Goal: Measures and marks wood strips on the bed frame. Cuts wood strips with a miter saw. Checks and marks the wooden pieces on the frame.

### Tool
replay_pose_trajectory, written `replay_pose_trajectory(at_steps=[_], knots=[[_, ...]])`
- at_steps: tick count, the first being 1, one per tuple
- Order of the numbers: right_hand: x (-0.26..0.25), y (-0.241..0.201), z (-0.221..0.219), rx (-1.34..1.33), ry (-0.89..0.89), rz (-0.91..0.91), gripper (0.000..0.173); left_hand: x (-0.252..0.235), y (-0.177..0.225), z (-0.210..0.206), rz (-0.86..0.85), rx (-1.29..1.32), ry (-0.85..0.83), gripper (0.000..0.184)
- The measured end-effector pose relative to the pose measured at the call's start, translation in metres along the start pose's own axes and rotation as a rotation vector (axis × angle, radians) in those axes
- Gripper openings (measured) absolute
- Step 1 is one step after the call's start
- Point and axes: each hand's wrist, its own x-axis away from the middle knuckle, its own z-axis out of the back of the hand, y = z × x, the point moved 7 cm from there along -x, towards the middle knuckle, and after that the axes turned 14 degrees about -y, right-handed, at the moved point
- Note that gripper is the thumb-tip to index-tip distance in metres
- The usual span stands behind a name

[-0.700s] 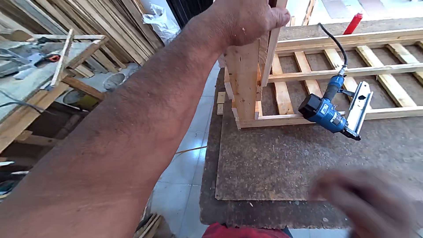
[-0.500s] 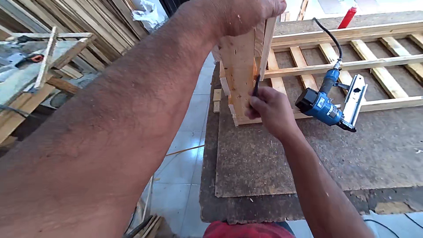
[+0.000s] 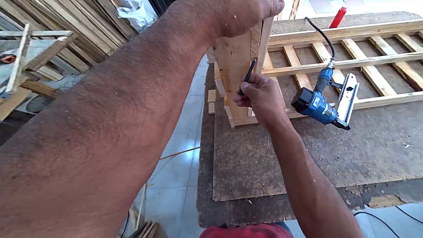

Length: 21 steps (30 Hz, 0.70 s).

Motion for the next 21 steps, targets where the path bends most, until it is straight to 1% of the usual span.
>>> replay_pose_trajectory(at_steps=[4, 7, 11, 13, 16, 18, 21], knots=[[0.005, -0.006, 0.001, 0.011, -0.011, -0.025, 0.019, -0.003, 0.004, 0.003, -0.038, -0.034, 0.01, 0.026], [-0.002, -0.009, 0.003, 0.005, -0.016, -0.044, 0.019, -0.003, -0.001, -0.001, 0.001, -0.012, -0.023, 0.029], [0.007, -0.011, 0.002, -0.017, -0.012, -0.036, 0.019, -0.005, 0.005, 0.003, -0.023, -0.013, 0.002, 0.022], [0.004, -0.01, 0.002, -0.031, -0.013, -0.041, 0.019, -0.004, 0.006, 0.003, -0.026, -0.012, 0.001, 0.022], [0.003, -0.011, 0.002, -0.024, -0.009, -0.034, 0.02, -0.006, 0.005, 0.003, -0.031, -0.02, 0.0, 0.023], [0.008, -0.011, 0.003, -0.008, -0.006, -0.022, 0.02, -0.009, 0.005, 0.005, -0.011, -0.03, -0.018, 0.03], [0.0, -0.009, 0.004, 0.001, 0.006, -0.027, 0.019, -0.009, 0.003, 0.003, -0.003, -0.03, -0.018, 0.031]])
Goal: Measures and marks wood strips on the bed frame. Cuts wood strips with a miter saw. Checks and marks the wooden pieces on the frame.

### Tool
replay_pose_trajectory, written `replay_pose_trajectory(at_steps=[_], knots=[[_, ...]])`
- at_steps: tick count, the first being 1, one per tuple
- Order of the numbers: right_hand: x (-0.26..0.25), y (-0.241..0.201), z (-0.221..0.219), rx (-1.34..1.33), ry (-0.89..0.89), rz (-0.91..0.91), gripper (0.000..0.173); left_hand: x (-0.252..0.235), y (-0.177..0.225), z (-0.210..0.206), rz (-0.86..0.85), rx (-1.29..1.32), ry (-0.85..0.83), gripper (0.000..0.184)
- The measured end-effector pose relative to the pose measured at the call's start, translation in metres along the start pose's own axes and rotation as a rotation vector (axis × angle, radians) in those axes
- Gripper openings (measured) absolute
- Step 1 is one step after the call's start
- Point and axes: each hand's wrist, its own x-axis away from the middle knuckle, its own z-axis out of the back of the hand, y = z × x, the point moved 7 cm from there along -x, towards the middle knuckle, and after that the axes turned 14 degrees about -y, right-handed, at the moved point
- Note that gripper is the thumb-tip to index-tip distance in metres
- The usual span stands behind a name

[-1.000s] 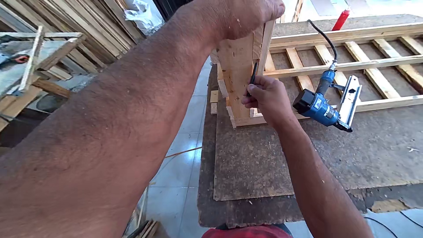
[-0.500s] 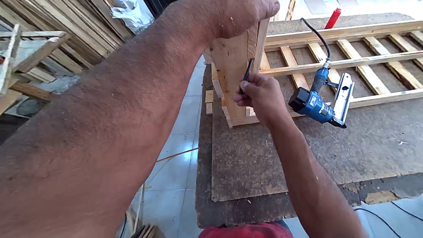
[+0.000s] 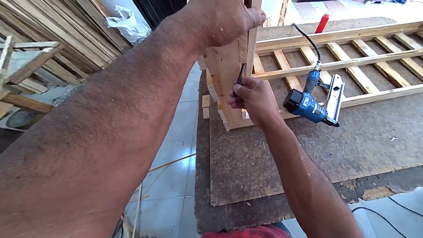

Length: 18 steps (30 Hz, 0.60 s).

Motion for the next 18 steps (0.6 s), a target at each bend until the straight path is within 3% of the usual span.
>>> replay_pose_trajectory(at_steps=[8, 15, 18], knots=[[0.008, -0.001, -0.004, 0.054, 0.039, 0.058, 0.018, -0.003, 0.002, 0.003, -0.015, -0.001, 0.021, 0.041], [0.128, 0.047, 0.022, 0.191, 0.19, 0.079, 0.028, -0.001, 0.004, 0.01, -0.02, 0.069, 0.068, 0.037], [0.181, 0.053, 0.045, 0.232, 0.316, 0.116, 0.01, 0.011, 0.013, 0.02, -0.059, 0.216, 0.127, 0.035]])
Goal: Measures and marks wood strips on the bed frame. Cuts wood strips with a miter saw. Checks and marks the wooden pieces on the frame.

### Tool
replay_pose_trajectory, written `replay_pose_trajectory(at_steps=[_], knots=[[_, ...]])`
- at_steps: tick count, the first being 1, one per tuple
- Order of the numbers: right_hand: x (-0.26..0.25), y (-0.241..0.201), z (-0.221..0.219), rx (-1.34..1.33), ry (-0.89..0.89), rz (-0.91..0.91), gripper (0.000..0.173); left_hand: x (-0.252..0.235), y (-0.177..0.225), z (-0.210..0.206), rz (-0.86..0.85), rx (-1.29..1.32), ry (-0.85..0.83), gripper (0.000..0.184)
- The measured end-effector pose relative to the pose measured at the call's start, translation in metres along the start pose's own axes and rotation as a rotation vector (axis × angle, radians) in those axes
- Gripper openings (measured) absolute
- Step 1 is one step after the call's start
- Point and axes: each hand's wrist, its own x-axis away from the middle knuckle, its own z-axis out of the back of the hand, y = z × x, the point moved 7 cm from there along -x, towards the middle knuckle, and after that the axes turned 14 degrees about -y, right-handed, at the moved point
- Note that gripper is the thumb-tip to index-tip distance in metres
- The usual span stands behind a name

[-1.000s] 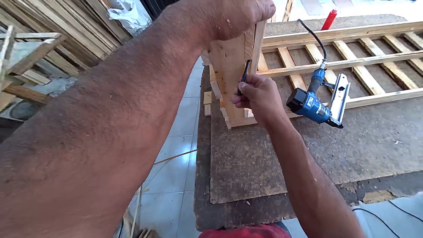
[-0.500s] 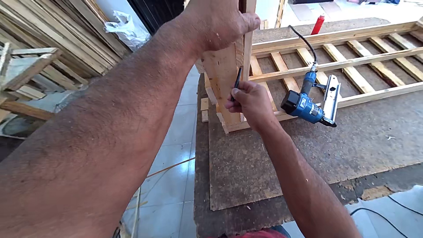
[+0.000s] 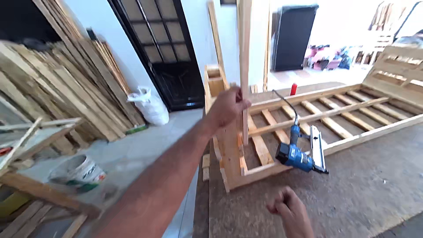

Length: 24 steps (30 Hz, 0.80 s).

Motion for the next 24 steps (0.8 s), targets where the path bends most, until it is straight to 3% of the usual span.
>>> replay_pose_trajectory(at_steps=[4, 6, 8, 10, 11, 13, 16, 18, 20, 22, 24], knots=[[0.023, -0.028, 0.056, 0.126, 0.163, 0.25, 0.013, 0.031, 0.035, -0.022, 0.036, 0.448, 0.051, 0.036], [0.027, -0.055, 0.075, 0.362, 0.24, 0.335, 0.014, 0.045, 0.054, -0.063, 0.127, 0.85, -0.082, 0.034], [0.015, -0.081, 0.082, 0.624, 0.295, 0.408, 0.031, 0.065, 0.076, -0.111, 0.285, 1.256, -0.286, 0.034], [-0.013, -0.085, 0.087, 0.827, 0.258, 0.392, 0.055, 0.087, 0.088, -0.157, 0.347, 1.606, -0.458, 0.038], [-0.029, -0.081, 0.089, 0.906, 0.202, 0.348, 0.062, 0.096, 0.087, -0.18, 0.257, 1.794, -0.547, 0.036], [-0.053, -0.06, 0.086, 1.008, 0.017, 0.219, 0.058, 0.119, 0.081, -0.216, 0.17, 2.007, -0.602, 0.032], [-0.07, -0.027, 0.08, 1.165, -0.152, 0.231, 0.035, 0.137, 0.063, -0.232, 0.333, 1.867, -0.512, 0.026], [-0.083, -0.013, 0.079, 1.203, -0.209, 0.259, 0.032, 0.133, 0.056, -0.218, 0.305, 1.849, -0.51, 0.022], [-0.103, -0.007, 0.073, 1.13, -0.318, 0.189, 0.034, 0.123, 0.053, -0.194, 0.396, 1.656, -0.44, 0.037], [-0.126, -0.009, 0.056, 1.014, -0.45, 0.135, 0.03, 0.109, 0.048, -0.155, 0.542, 1.185, -0.225, 0.055], [-0.148, -0.015, 0.033, 0.897, -0.555, 0.129, 0.025, 0.093, 0.049, -0.101, 0.494, 0.609, 0.025, 0.054]])
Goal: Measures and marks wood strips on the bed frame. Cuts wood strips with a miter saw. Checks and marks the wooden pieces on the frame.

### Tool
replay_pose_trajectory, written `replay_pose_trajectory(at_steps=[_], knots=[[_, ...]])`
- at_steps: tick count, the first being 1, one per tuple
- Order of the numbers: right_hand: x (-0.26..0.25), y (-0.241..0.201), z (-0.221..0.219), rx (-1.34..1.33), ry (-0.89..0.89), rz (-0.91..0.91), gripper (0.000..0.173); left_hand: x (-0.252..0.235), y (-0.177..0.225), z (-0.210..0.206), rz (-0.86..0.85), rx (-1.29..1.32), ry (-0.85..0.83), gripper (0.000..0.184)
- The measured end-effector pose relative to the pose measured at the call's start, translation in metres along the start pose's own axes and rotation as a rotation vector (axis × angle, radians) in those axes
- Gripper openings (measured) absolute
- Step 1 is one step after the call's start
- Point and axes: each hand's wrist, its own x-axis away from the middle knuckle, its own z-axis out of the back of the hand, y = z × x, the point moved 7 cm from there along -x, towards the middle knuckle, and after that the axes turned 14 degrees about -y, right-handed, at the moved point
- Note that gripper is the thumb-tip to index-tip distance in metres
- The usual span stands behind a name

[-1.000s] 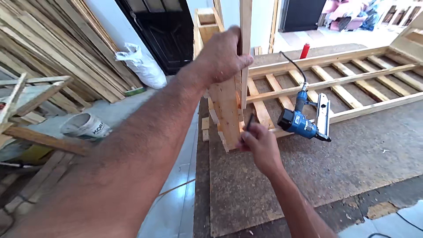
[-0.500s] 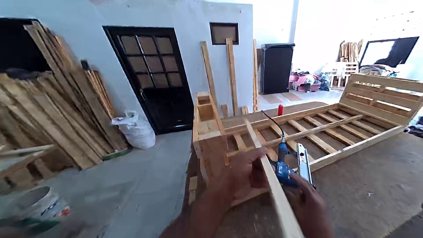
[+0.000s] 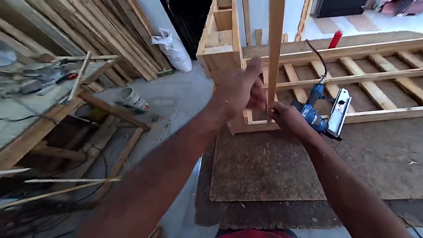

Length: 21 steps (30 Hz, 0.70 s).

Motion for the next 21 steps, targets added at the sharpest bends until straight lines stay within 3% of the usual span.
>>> replay_pose_trajectory(at_steps=[1, 2, 3, 4, 5, 8, 10, 16, 21], knots=[[-0.015, -0.005, 0.001, -0.044, -0.023, 0.029, 0.025, -0.004, 0.019, 0.019, -0.104, -0.269, 0.138, 0.045], [-0.029, -0.008, 0.0, -0.069, -0.043, 0.054, 0.024, -0.009, 0.034, 0.033, -0.162, -0.512, 0.226, 0.058], [-0.041, -0.012, -0.002, -0.084, -0.055, 0.082, 0.023, -0.02, 0.044, 0.041, -0.178, -0.679, 0.243, 0.083], [-0.053, -0.015, -0.002, -0.092, -0.062, 0.099, 0.022, -0.033, 0.051, 0.048, -0.182, -0.779, 0.227, 0.097], [-0.062, -0.02, -0.001, -0.095, -0.055, 0.125, 0.021, -0.046, 0.055, 0.052, -0.2, -0.815, 0.201, 0.095], [-0.082, -0.034, 0.007, -0.124, -0.016, 0.175, 0.021, -0.075, 0.057, 0.065, -0.267, -0.768, 0.094, 0.054], [-0.091, -0.035, 0.006, -0.124, 0.001, 0.185, 0.02, -0.087, 0.052, 0.072, -0.323, -0.734, 0.032, 0.042], [-0.101, -0.014, -0.013, -0.199, 0.003, 0.137, 0.02, -0.092, 0.043, 0.062, -0.242, -0.948, -0.05, 0.043], [-0.101, -0.012, -0.018, -0.193, 0.009, 0.1, 0.02, -0.103, 0.044, 0.068, -0.16, -0.891, -0.116, 0.043]])
